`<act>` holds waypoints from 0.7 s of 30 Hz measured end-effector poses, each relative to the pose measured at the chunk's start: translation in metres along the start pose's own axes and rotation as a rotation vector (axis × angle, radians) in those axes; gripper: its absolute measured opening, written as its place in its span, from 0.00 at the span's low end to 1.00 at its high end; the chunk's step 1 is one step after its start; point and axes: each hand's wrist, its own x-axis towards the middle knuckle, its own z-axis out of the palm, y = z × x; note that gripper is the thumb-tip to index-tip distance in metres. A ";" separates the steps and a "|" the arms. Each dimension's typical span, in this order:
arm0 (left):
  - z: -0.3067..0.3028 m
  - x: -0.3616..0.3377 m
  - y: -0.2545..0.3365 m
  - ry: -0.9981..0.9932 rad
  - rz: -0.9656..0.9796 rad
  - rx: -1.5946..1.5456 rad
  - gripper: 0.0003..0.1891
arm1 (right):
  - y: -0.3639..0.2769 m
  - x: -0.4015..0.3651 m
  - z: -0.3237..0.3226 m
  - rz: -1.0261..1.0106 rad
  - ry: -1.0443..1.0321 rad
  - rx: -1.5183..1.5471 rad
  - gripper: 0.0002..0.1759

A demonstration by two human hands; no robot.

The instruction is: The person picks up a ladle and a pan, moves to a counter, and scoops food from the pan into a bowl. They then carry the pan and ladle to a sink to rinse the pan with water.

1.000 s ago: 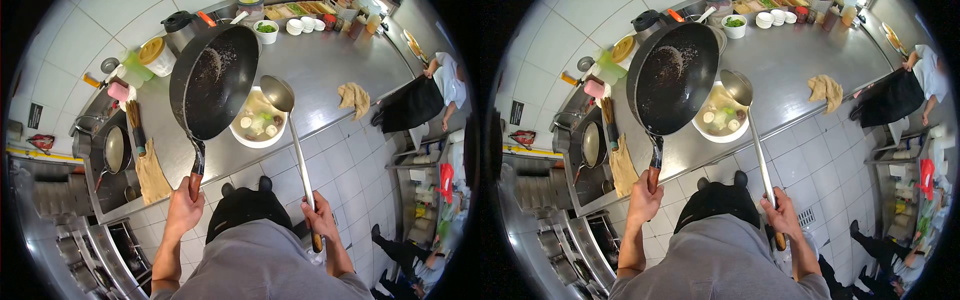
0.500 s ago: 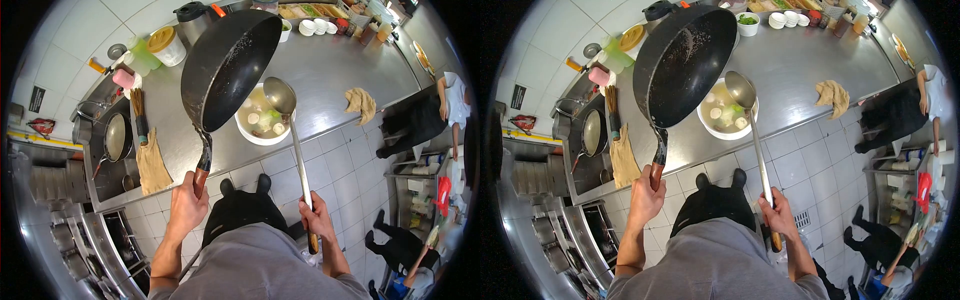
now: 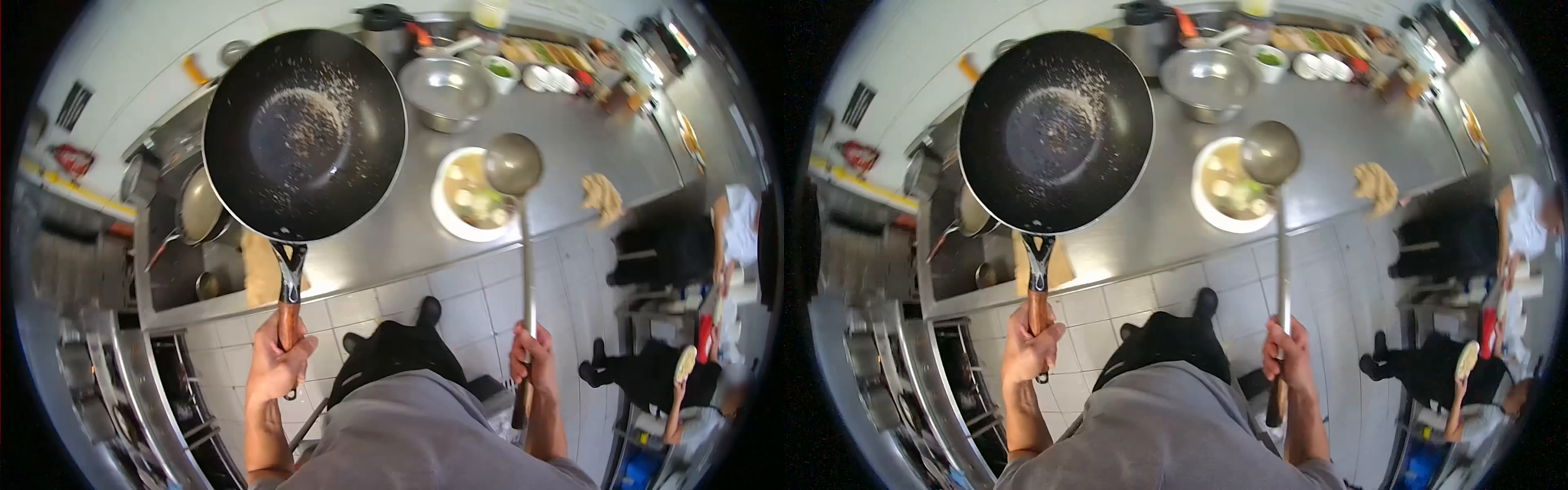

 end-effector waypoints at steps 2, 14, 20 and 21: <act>-0.037 -0.021 -0.013 0.036 -0.047 -0.136 0.09 | 0.005 -0.007 0.020 -0.058 -0.020 -0.012 0.10; -0.233 -0.135 -0.116 0.553 -0.204 -0.287 0.09 | 0.085 0.011 0.263 0.041 -0.602 -0.480 0.09; -0.280 -0.157 -0.136 0.758 -0.227 -0.165 0.07 | 0.133 0.041 0.374 -0.725 -0.652 -1.090 0.10; -0.285 -0.156 -0.137 0.784 -0.238 -0.184 0.07 | 0.141 0.055 0.382 -0.724 -0.685 -1.104 0.10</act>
